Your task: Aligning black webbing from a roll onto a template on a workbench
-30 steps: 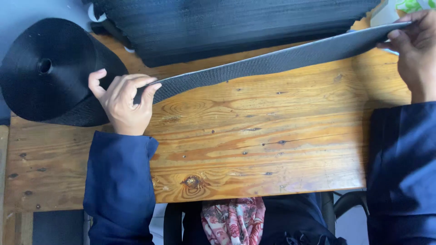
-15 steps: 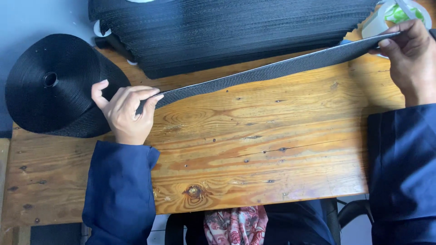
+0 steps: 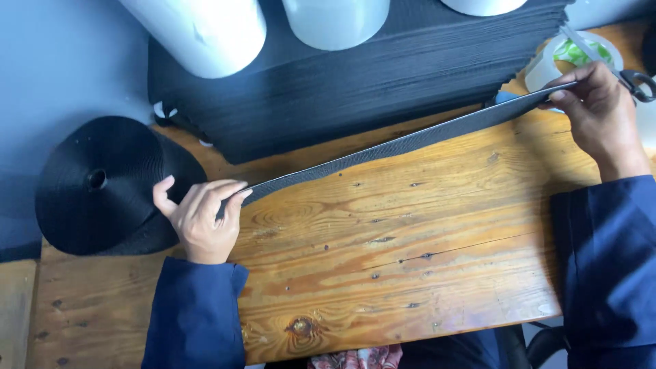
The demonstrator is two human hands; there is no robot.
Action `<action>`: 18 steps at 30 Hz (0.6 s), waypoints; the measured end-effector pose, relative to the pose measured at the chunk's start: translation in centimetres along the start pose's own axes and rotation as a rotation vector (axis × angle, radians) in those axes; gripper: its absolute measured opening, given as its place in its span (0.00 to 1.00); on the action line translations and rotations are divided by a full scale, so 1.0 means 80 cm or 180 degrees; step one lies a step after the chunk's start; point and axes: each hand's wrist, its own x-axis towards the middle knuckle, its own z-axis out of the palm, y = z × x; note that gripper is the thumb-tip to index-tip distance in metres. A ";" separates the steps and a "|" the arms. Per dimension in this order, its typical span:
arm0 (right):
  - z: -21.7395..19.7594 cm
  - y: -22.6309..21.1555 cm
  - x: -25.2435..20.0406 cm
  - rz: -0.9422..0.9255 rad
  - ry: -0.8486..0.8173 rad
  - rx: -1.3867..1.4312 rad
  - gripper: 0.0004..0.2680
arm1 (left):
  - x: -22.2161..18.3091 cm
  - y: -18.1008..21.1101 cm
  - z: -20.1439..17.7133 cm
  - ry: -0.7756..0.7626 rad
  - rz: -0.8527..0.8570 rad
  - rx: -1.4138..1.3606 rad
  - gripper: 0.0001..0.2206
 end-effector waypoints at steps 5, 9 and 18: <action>0.004 0.008 0.000 -0.0093 -0.0046 0.0049 0.07 | -0.005 -0.001 0.003 0.0087 0.0009 -0.0021 0.06; 0.004 0.004 0.004 -0.0111 -0.0051 0.0098 0.07 | -0.003 -0.004 0.002 0.0184 0.0067 -0.0084 0.06; -0.001 0.009 0.003 -0.0166 -0.0026 0.0030 0.07 | -0.007 -0.005 0.001 0.0115 0.0066 -0.0163 0.04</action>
